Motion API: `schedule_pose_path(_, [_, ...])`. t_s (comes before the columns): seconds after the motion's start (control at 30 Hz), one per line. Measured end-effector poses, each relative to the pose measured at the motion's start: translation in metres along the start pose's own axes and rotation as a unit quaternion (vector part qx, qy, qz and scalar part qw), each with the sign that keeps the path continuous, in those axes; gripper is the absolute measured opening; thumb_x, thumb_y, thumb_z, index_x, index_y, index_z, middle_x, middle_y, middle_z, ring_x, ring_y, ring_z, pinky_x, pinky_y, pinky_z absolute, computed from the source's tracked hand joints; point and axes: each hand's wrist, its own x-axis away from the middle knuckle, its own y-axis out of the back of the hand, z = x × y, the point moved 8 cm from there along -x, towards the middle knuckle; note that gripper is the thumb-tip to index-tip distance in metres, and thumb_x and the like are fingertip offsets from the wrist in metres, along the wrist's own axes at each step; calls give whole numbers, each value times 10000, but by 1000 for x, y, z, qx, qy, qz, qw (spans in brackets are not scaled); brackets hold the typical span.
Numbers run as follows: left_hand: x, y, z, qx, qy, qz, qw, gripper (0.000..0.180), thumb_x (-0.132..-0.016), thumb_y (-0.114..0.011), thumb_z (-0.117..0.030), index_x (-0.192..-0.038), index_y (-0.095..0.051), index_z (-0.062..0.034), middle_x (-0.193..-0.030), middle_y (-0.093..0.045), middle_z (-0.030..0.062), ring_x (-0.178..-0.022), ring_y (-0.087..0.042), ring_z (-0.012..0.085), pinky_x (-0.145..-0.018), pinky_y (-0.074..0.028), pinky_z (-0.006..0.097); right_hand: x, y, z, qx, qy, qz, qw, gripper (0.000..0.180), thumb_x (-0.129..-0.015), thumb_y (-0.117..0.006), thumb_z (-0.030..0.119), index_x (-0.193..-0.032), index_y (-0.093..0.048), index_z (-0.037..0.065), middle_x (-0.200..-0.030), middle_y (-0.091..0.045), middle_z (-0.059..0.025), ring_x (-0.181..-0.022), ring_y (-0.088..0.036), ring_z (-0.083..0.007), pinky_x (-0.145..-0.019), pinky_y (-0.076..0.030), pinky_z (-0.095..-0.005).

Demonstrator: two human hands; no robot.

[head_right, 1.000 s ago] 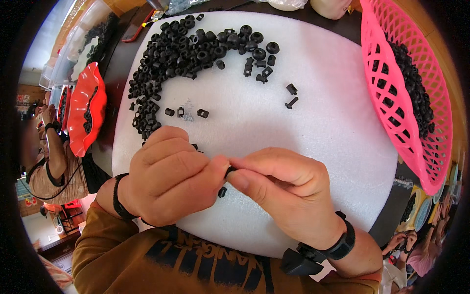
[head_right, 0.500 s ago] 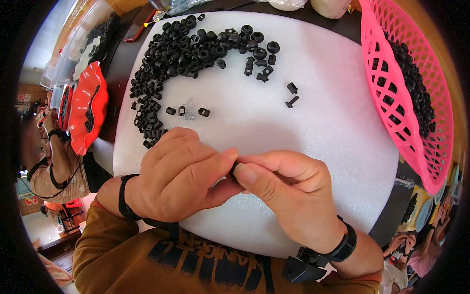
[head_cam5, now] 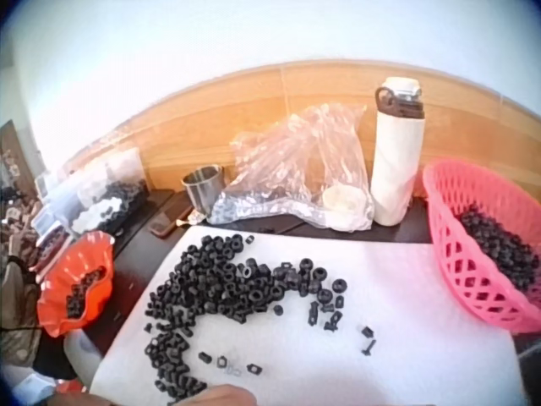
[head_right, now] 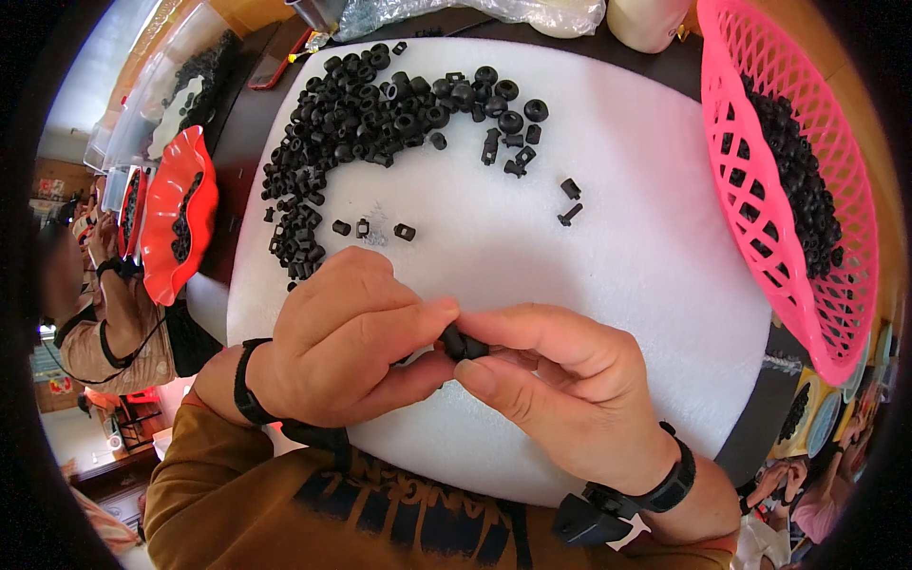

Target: Manually assembling small black plastic components by hand at a workshop table.

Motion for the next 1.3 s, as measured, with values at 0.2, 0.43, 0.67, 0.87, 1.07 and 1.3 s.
schedule_pose_path(0.2, [-7,7,4,101,22,18,994,344,-668,-746,-5,-995,-644,21,-767,-594,76,-609,-545,216,-539,-415,328,2,-3,-4,-27,-30,-6,999,283,-856,-627,-60,-1137,-601,-39,-1099,-632,-108,-1003,-611,-149,-872,-494,-267])
schedule_pose_path(0.43, [-7,5,9,124,57,29,990,299,-675,-735,2,-961,-652,25,-713,-591,71,-568,-534,222,-509,-405,315,4,0,5,64,3,-12,998,270,-825,-666,-56,-1090,-616,-45,-1025,-655,-121,-938,-647,-167,-843,-507,-273])
schedule_pose_path(0.67, [0,8,-11,-9,-27,-33,999,312,-632,-765,-12,-923,-659,26,-707,-565,65,-541,-509,201,-484,-413,318,8,3,6,171,44,-60,983,272,-772,-739,-13,-1027,-647,-28,-912,-679,-114,-818,-667,-162,-732,-515,-253])
schedule_pose_path(0.87, [-1,6,-7,11,-24,-33,999,295,-622,-740,13,-905,-661,33,-707,-566,64,-537,-505,188,-484,-421,303,9,1,15,240,97,-53,964,276,-753,-755,1,-1010,-657,-2,-872,-682,-118,-751,-664,-188,-679,-503,-258])
schedule_pose_path(1.07, [-4,8,-13,-25,-83,-28,996,302,-603,-701,56,-902,-660,38,-675,-550,48,-505,-472,179,-465,-397,287,5,-4,16,245,89,-26,965,270,-757,-745,-7,-1012,-657,-1,-896,-691,-118,-762,-669,-200,-679,-509,-268])
schedule_pose_path(1.3, [-1,7,-8,10,-57,-27,998,314,-601,-699,74,-910,-659,38,-652,-535,36,-500,-473,170,-453,-394,282,7,-2,7,211,56,-30,975,271,-783,-714,-28,-1045,-644,-23,-930,-691,-125,-829,-673,-186,-734,-518,-266])
